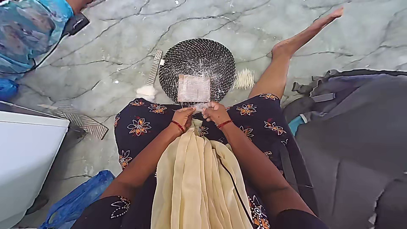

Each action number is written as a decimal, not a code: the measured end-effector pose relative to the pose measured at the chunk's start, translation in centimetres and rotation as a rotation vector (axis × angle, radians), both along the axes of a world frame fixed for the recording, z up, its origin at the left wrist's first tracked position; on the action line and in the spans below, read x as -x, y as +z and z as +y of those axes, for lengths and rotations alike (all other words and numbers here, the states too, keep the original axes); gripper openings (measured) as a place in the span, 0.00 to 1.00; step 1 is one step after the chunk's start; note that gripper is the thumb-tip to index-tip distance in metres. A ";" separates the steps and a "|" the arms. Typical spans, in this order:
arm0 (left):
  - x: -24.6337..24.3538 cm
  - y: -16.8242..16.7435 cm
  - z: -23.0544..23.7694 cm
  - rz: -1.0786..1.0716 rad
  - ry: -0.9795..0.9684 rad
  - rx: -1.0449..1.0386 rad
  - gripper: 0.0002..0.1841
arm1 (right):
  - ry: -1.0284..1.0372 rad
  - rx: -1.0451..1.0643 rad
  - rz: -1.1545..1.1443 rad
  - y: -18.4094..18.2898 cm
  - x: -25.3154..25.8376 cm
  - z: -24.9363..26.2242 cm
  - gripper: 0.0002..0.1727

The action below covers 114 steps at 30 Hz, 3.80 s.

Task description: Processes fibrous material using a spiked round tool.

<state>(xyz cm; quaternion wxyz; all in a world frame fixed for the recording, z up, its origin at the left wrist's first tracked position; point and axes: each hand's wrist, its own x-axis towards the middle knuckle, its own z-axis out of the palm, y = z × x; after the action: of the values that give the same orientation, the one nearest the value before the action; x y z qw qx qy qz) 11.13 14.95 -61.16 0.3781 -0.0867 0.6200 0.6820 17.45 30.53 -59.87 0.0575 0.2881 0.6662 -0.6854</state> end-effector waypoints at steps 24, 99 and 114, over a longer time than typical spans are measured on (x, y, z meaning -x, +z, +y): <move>-0.1 -0.2 -0.2 0.044 -0.093 0.090 0.04 | 0.029 -0.083 -0.066 -0.2 0.2 -0.1 0.08; 15.2 -2.1 5.0 0.107 -0.234 0.616 0.24 | 0.027 -0.429 -0.196 -5.0 13.6 5.3 0.22; 13.8 2.5 2.7 0.473 -0.486 0.708 0.19 | -0.155 -0.458 -0.053 -4.5 12.8 7.4 0.25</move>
<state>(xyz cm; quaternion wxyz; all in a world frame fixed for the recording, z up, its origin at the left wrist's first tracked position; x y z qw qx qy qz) -2.62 17.68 -58.64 0.3227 0.0946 0.8849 0.3223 4.62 37.94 -64.37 -0.0447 0.3619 0.7784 -0.5111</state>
